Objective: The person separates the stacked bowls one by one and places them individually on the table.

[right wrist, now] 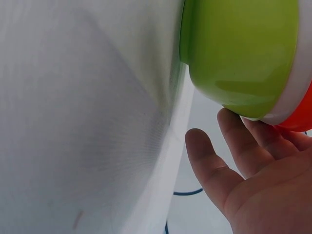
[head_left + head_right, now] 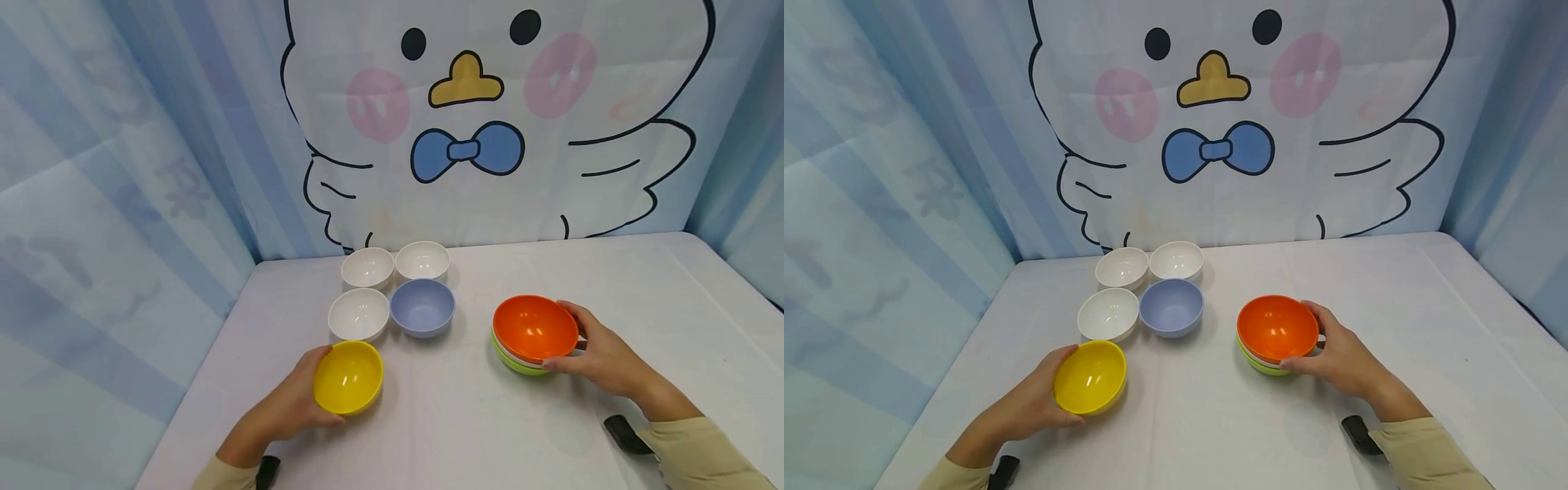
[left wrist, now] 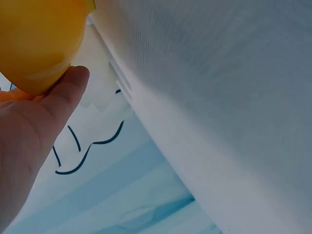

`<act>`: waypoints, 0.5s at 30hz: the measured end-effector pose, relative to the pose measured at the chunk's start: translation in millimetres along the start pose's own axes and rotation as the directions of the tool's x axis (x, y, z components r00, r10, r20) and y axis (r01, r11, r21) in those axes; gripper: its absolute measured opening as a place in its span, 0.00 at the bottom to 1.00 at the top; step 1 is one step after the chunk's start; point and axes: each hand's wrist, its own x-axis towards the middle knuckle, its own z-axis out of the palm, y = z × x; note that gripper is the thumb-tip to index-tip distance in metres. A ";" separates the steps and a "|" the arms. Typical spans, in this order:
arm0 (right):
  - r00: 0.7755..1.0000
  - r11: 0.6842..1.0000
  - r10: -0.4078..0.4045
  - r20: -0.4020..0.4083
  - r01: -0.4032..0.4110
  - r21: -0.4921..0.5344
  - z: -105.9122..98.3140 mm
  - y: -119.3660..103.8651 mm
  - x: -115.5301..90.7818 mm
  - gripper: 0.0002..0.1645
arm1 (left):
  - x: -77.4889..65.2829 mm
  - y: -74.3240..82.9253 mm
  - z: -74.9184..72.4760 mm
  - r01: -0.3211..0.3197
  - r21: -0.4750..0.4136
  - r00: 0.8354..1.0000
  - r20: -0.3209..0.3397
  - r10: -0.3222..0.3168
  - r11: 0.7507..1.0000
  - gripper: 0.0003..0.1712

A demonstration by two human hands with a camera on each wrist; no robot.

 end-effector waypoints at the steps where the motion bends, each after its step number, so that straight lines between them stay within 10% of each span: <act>1: 1.000 1.000 0.002 0.001 -0.002 0.000 0.3 0.0 0.0 0.62 | 0.5 0.4 0.4 0.002 0.002 1.000 0.000 -0.002 1.000 0.67; 15: 1.000 1.000 0.011 0.014 -0.011 -0.002 -1.3 -0.5 -0.2 0.63 | 3.7 1.6 -1.6 -0.019 0.001 0.999 0.038 0.018 1.000 0.68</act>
